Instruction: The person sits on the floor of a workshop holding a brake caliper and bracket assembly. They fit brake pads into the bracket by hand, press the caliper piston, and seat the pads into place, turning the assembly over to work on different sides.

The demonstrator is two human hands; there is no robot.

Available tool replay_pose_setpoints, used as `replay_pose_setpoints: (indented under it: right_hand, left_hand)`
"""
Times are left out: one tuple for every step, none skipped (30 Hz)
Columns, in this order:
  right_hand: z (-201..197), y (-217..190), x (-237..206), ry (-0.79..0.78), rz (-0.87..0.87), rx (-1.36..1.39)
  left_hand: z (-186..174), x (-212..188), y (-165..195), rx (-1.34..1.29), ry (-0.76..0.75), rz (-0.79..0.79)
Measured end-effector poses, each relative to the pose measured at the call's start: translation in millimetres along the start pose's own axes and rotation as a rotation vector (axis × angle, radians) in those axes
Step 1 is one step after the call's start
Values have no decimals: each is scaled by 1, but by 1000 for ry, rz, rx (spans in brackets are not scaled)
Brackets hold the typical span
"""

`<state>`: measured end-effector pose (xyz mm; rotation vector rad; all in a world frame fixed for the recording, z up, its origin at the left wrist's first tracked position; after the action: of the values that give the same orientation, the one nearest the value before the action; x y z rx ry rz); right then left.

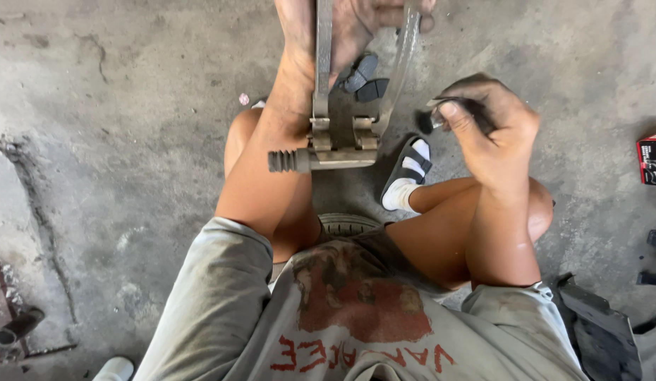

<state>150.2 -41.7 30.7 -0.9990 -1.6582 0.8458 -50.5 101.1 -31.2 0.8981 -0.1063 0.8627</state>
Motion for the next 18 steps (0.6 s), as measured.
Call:
replay_pose_setpoints:
  right_hand:
    - [3, -2, 1, 45, 10, 35]
    - [5, -6, 3, 88, 19, 71]
    - [8, -8, 5, 126, 30, 109]
    - [10, -12, 8, 163, 37, 75]
    - [11, -15, 9, 201, 47, 44]
    - [10, -18, 11, 242, 60, 12]
    - [10, -27, 15, 201, -106, -157]
    - [11, -34, 17, 156, -267, -328]
    - [12, -39, 18, 105, -425, -500]
    - [9, -36, 19, 108, -436, -512]
    - [6, -33, 20, 110, -447, -523]
    - [3, -29, 19, 111, -458, -535]
    - [3, -24, 19, 86, -488, -631]
    - [3, -19, 17, 61, -519, -725]
    - [5, -15, 13, 31, -547, -816]
    - [8, -11, 8, -50, -558, -812]
    - [12, -6, 2, -130, -573, -806]
    - [15, -3, -3, -204, -592, -800]
  left_hand:
    - [2, 2, 2, -13, -3, -5]
    - [3, 6, 3, -32, 13, -19]
    - [5, 8, 3, -56, 40, -28]
    - [8, 11, 3, -83, 77, -39]
    - [11, 14, -1, -126, 107, -97]
    - [14, 17, -6, -172, 139, -156]
    - [18, 18, -11, -198, 171, -197]
    - [22, 19, -16, -226, 203, -237]
    - [26, 19, -21, -234, 234, -257]
    - [29, 19, -25, -243, 264, -277]
    - [29, 18, -28, -192, 351, -297]
    - [29, 16, -31, -140, 437, -315]
    - [27, 15, -32, -85, 523, -332]
    - [29, 16, -31, -84, 494, -339]
    - [31, 15, -32, -86, 469, -344]
    - [34, 15, -31, -90, 450, -350]
    - [34, 14, -32, -55, 462, -352]
    - [36, 14, -32, -15, 470, -353]
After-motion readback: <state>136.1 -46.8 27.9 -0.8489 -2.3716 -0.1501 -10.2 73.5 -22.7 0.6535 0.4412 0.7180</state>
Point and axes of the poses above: each hand's wrist, its own x-axis towards the middle knuckle, its own z-axis out of the palm, y = z × x, the point moved 4 cm from there along x, towards the middle knuckle, and after that the axes turned 10 degrees about -z, right-handed, at the moved point
